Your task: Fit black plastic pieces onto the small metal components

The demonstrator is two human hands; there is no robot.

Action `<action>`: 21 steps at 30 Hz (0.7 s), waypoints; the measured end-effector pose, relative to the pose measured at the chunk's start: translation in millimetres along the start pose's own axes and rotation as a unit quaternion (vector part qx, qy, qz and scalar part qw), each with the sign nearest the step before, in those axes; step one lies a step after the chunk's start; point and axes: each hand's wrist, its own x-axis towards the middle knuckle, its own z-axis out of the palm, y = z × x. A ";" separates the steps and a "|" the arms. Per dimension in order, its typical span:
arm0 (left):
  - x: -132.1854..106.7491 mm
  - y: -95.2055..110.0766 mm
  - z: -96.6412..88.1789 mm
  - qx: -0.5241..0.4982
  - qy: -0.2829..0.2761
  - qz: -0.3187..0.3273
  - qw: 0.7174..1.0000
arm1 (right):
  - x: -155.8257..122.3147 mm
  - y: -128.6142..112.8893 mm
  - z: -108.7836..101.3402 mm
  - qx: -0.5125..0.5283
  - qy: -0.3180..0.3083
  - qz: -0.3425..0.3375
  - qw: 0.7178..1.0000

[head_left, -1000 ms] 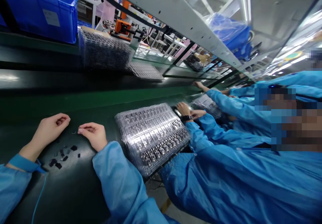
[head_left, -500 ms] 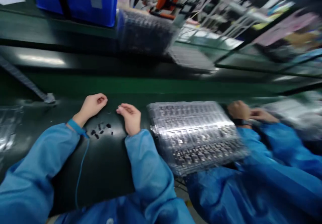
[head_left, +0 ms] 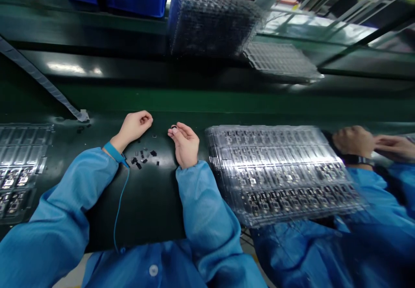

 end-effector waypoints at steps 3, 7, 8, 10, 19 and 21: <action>-0.1 1.1 -0.5 -0.003 -0.005 -0.002 1.000 | 0.2 0.8 0.1 -0.006 0.005 -0.009 1.000; 0.0 2.1 -0.2 -0.005 -0.008 0.001 1.000 | 0.4 2.9 -1.6 -0.021 0.004 -0.019 1.000; 0.0 2.2 -0.1 -0.004 -0.007 0.000 1.000 | 0.3 3.4 -2.0 -0.024 0.003 -0.020 1.000; -0.2 2.4 0.0 -0.004 -0.007 -0.001 1.000 | 0.0 3.9 -2.4 -0.027 0.003 -0.022 0.999; 0.5 -2.4 2.6 -0.005 0.005 0.006 1.000 | -0.2 3.2 1.0 -0.034 0.010 -0.026 0.999; 0.3 -4.6 4.5 -0.009 0.004 0.008 1.000 | -1.1 2.0 2.3 -0.035 0.018 -0.028 0.999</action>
